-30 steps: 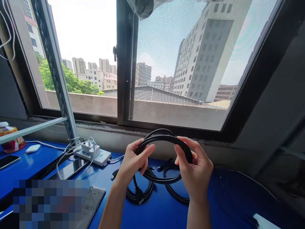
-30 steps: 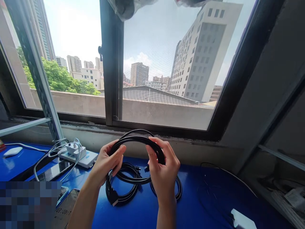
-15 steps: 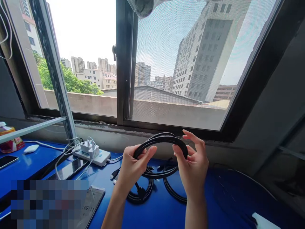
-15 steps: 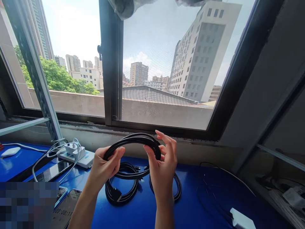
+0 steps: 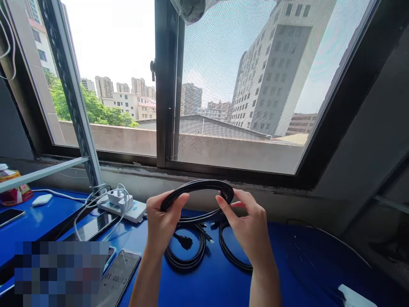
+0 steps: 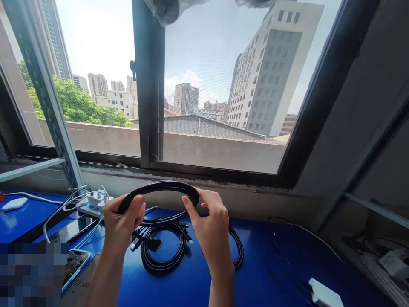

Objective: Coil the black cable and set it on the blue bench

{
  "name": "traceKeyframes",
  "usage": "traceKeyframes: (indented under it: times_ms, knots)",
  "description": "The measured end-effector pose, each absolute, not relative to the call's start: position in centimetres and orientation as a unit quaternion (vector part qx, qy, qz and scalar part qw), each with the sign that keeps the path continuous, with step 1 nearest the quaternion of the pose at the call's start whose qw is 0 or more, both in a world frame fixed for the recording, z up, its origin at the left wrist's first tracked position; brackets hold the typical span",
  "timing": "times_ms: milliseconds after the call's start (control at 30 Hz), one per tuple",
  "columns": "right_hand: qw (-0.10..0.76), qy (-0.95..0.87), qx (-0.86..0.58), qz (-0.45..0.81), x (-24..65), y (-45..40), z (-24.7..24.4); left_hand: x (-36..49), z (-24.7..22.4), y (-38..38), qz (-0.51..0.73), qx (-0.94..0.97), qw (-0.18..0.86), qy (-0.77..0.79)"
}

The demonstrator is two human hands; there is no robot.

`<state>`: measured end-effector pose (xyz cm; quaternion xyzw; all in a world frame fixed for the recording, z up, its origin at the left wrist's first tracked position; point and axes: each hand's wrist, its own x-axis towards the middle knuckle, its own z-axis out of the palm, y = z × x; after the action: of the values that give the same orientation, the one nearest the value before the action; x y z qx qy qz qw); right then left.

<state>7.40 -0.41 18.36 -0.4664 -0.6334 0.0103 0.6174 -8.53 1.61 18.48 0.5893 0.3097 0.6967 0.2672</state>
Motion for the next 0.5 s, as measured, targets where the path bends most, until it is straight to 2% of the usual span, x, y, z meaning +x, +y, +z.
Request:
traceKeyframes:
  times_ms: [500]
  knots:
    - [0.655,-0.620,-0.401,0.163,7.37,-1.17,18.94,-7.56,18.50,1.88,0.733,0.539,0.351,0.223]
